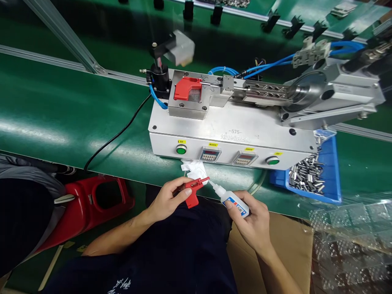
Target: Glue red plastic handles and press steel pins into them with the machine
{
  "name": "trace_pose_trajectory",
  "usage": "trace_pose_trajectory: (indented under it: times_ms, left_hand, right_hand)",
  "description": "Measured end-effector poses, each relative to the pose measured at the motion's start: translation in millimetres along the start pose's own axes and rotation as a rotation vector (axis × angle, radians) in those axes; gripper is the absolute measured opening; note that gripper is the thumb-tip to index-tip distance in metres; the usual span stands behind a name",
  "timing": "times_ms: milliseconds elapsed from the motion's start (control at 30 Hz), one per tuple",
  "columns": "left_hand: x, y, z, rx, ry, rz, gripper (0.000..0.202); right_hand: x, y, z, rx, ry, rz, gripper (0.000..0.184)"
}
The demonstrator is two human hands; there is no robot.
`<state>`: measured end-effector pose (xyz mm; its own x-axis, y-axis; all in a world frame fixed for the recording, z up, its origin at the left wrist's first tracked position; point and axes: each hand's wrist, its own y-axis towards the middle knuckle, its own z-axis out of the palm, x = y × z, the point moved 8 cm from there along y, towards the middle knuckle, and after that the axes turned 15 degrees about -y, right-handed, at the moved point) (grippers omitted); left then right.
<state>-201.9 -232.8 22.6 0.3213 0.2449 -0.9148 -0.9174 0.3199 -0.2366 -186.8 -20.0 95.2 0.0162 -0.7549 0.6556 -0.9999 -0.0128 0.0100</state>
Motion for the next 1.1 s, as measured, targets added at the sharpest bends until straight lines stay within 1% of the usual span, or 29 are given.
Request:
trace_pose_trajectory:
  times_ms: [133, 267, 533, 800, 900, 967, 1033, 1100]
  left_hand:
    - [0, 0, -0.8, -0.004, -0.005, -0.003, 0.029]
    - [0, 1, -0.1, -0.002, -0.005, -0.004, 0.028]
    - [1, 1, 1.0, 0.006, -0.004, -0.006, 0.028]
    - [3, 1, 0.6, 0.003, 0.000, -0.010, 0.031]
    - [4, 2, -0.6, -0.005, -0.008, -0.012, 0.031]
    - [6, 3, -1.9, -0.024, -0.025, -0.018, 0.032]
    - [8, 4, -4.5, -0.064, -0.070, -0.020, 0.034]
    - [12, 5, -7.5, -0.112, -0.129, -0.012, 0.039]
  right_hand:
    - [2, 1, 0, -0.010, 0.013, -0.036, 0.018]
    - [2, 2, 0, -0.016, 0.013, -0.042, 0.017]
    - [-1, 2, 1, 0.001, -0.008, -0.020, 0.020]
    - [2, 2, 0, -0.015, 0.005, -0.056, 0.018]
    - [-4, 1, 0, 0.005, 0.012, -0.012, 0.021]
    - [-12, 0, 1, 0.013, 0.033, 0.034, 0.021]
    - [-24, 0, 6, 0.035, 0.091, 0.082, 0.021]
    - [-36, 1, 16, 0.074, 0.160, 0.107, 0.023]
